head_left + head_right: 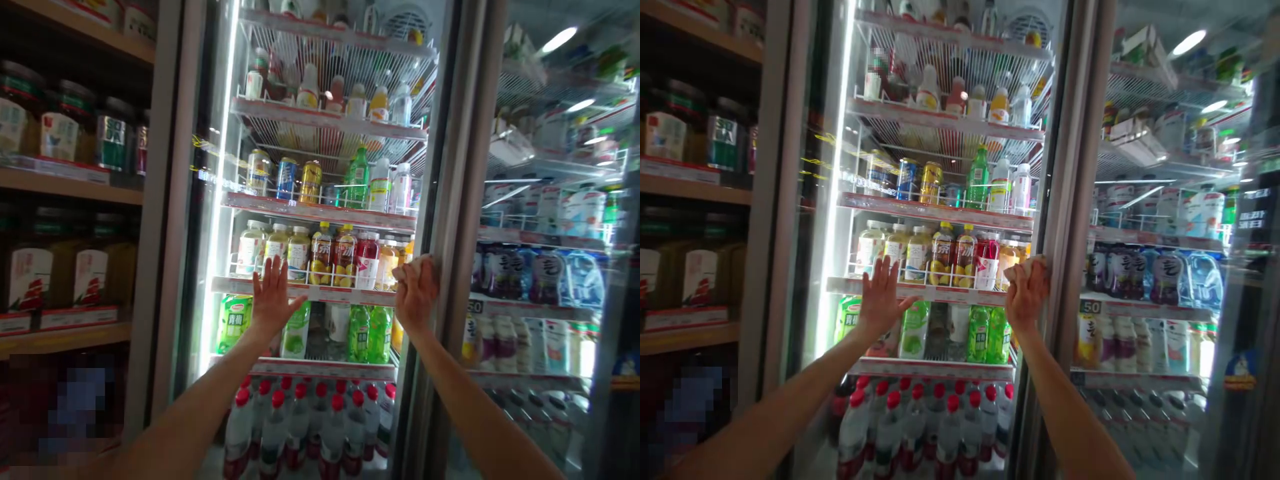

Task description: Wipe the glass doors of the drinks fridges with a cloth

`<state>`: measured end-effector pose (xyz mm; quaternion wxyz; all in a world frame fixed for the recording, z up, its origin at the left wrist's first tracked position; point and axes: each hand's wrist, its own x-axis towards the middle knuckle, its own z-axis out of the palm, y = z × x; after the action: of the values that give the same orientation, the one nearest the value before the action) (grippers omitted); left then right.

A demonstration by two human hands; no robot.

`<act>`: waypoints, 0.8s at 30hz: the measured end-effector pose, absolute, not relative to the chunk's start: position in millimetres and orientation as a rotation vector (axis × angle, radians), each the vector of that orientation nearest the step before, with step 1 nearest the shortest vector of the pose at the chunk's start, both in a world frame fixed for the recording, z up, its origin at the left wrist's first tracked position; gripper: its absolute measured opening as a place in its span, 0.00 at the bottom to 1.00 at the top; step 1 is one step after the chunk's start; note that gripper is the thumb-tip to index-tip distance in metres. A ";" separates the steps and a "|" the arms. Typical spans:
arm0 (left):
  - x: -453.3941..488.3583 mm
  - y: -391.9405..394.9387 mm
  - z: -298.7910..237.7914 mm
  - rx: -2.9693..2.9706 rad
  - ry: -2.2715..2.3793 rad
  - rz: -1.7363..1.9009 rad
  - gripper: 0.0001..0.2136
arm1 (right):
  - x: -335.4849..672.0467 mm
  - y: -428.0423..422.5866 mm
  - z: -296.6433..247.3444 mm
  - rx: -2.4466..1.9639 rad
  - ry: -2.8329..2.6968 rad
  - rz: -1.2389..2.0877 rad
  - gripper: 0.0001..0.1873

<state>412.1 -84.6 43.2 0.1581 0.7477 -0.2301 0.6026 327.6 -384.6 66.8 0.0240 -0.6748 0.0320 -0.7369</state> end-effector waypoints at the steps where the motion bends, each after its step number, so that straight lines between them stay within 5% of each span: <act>1: 412.2 -85.1 42.9 2.134 -0.656 1.719 0.41 | 328.8 -379.8 64.9 -2.092 0.077 -2.274 0.21; 8: 408.3 -84.5 39.6 2.145 -0.660 1.717 0.39 | 339.0 -316.1 38.1 -2.454 -0.481 -2.141 0.20; 16: 410.9 -88.7 31.7 2.155 -0.614 1.724 0.37 | 327.0 -374.9 42.4 -2.200 0.045 -2.237 0.18; 24: 409.3 -87.3 31.0 2.163 -0.620 1.713 0.38 | 336.5 -311.6 27.9 -2.499 -0.522 -2.073 0.20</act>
<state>409.3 -87.3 31.0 0.1563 0.7554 -0.2167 0.5983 336.5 -311.6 27.9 -0.0732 -0.7578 -0.1584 -0.6287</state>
